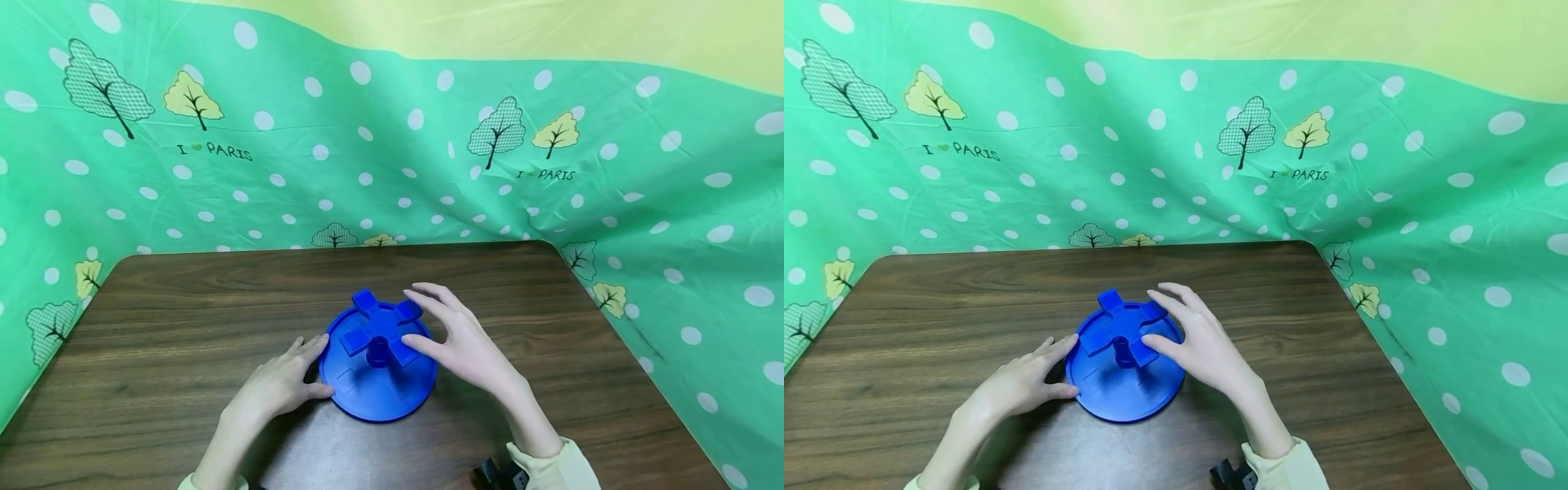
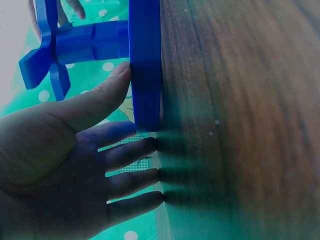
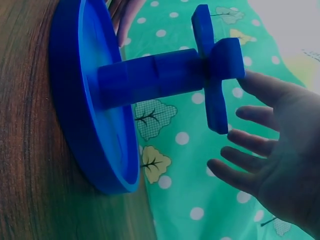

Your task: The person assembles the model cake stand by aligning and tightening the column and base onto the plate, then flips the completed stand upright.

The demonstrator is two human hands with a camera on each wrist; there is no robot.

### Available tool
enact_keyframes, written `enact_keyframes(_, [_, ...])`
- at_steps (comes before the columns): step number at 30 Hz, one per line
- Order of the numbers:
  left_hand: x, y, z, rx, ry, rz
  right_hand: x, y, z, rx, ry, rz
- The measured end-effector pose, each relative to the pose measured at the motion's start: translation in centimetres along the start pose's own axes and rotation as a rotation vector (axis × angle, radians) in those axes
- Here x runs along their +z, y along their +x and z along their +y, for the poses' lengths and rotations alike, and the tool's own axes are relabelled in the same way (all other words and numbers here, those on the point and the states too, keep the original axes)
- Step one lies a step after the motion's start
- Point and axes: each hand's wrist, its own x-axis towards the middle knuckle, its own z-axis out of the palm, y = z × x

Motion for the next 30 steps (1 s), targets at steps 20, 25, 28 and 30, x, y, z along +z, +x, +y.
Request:
enact_keyframes(20, [0.02, 0.00, -0.06, -0.022, -0.013, -0.013, -0.01, -0.09, -0.23, -0.029, -0.016, -0.029])
enact_keyframes(25, [0.01, -0.01, -0.03, -0.022, -0.011, -0.011, 0.00, -0.16, -0.46, -0.043, -0.001, -0.041])
enact_keyframes(28, [0.01, 0.00, -0.03, -0.017, -0.011, -0.009, 0.00, -0.14, -0.68, -0.034, 0.002, -0.045])
enact_keyframes(30, [0.00, -0.02, -0.04, -0.016, -0.012, -0.009, -0.02, -0.10, -0.84, -0.021, 0.013, -0.048])
